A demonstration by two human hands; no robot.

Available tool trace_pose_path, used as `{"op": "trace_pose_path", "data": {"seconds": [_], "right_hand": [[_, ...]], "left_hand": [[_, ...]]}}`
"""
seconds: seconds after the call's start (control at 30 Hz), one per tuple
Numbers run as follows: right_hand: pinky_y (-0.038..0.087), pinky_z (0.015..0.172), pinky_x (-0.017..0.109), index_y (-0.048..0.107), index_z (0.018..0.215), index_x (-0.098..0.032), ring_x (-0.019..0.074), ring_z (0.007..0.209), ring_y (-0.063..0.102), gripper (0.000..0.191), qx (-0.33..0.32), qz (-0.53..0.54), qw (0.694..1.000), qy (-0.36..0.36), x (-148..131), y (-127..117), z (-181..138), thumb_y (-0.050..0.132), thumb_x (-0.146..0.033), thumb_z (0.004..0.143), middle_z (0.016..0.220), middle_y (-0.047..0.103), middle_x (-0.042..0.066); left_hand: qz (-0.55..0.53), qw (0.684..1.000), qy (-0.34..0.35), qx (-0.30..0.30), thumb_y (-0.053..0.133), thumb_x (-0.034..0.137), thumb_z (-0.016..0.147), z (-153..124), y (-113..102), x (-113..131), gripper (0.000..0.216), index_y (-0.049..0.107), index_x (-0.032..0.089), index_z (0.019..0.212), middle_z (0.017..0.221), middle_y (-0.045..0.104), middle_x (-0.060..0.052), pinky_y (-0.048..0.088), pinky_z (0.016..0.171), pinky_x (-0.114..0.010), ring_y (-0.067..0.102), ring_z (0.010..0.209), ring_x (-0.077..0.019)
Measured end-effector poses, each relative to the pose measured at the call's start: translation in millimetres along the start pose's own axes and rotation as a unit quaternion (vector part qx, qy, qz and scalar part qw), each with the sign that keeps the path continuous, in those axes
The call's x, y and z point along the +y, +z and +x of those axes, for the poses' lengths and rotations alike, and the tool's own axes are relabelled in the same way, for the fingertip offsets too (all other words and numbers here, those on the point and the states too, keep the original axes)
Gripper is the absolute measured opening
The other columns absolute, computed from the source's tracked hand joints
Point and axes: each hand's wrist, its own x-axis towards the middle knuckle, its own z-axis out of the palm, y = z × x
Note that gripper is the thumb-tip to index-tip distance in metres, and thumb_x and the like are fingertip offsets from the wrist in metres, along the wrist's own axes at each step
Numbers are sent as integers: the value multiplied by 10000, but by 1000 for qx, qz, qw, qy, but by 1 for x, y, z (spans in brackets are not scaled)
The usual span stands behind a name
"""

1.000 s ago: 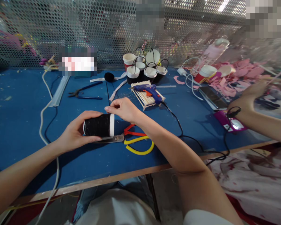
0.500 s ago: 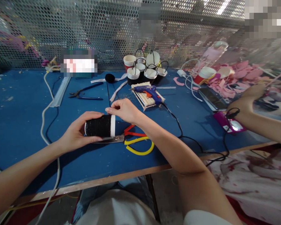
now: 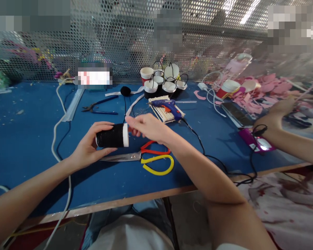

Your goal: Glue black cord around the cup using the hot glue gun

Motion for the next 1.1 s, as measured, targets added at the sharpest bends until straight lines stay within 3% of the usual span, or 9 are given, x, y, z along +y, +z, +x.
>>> {"op": "trace_pose_path", "data": {"seconds": [0.07, 0.23, 0.33, 0.4, 0.47, 0.6, 0.7, 0.87, 1.1], "right_hand": [[401, 523, 224, 555, 651, -155, 85, 546, 492, 376, -39, 40, 998, -6, -1, 7, -7, 477, -491, 801, 605, 544, 5], [362, 537, 215, 517, 674, -158, 69, 553, 433, 255, -1, 56, 998, -37, 3, 24, -19, 523, -381, 798, 601, 486, -30], [324, 513, 207, 510, 648, -157, 61, 543, 392, 229, -1, 5, 997, -73, 5, 28, -22, 530, -329, 798, 597, 453, -38], [337, 522, 205, 524, 656, -158, 64, 555, 412, 218, -10, -7, 997, -81, 7, 27, -22, 529, -320, 801, 604, 469, -35], [374, 554, 208, 544, 716, -160, 76, 593, 463, 204, 22, -4, 997, -80, 10, 25, -21, 524, -341, 808, 647, 513, -22], [433, 735, 250, 533, 990, -165, 123, 843, 552, 270, 116, -25, 986, -119, 12, 18, -18, 449, -385, 857, 922, 595, 45], [400, 879, 292, 521, 1112, -165, 150, 1026, 532, 370, 66, -53, 986, -141, 8, 17, -16, 367, -416, 889, 1093, 587, 81], [403, 884, 293, 600, 1016, -145, 157, 1001, 555, 456, 23, -45, 989, -138, -7, 18, -7, 285, -456, 903, 1038, 625, 73], [435, 790, 258, 640, 916, -117, 144, 890, 586, 591, -40, -16, 993, -110, -17, 22, 22, 239, -548, 873, 934, 653, 76]], "left_hand": [[8, 1000, 2, 1, 673, 200, 709, 0, 0, -1, 506, 435, 215, 1155, 1175, 458, -103, 374, 952, -414, 444, 1117, -226], [-47, 995, -88, -27, 708, 320, 672, -1, 0, 0, 682, 360, 221, 1250, 1206, 443, -98, 407, 931, -387, 463, 1103, -238], [-124, 975, -173, -64, 618, 365, 750, 0, 0, 0, 581, 362, 219, 1250, 1145, 499, -75, 471, 835, -336, 535, 998, -208], [-138, 968, -199, -69, 611, 364, 755, 0, 1, -1, 518, 410, 210, 1207, 1097, 532, -58, 477, 817, -315, 550, 964, -196], [-130, 968, -206, -56, 645, 359, 726, 0, 2, -1, 522, 436, 203, 1178, 1084, 540, -53, 478, 811, -308, 552, 955, -193], [-78, 979, -181, -56, 673, 350, 701, -2, 3, -1, 555, 439, 208, 1184, 1106, 535, -60, 473, 824, -320, 544, 972, -199], [-34, 988, -133, -65, 679, 339, 698, -3, 3, -1, 548, 449, 215, 1180, 1129, 521, -66, 449, 875, -342, 524, 1022, -210], [-23, 993, -91, -76, 685, 320, 694, -5, 5, -1, 545, 435, 215, 1167, 1136, 510, -77, 448, 887, -345, 508, 1060, -216], [-24, 995, -50, -87, 674, 334, 705, -8, 6, 1, 715, 277, 243, 1293, 1248, 437, -109, 426, 937, -384, 457, 1148, -242]]}}
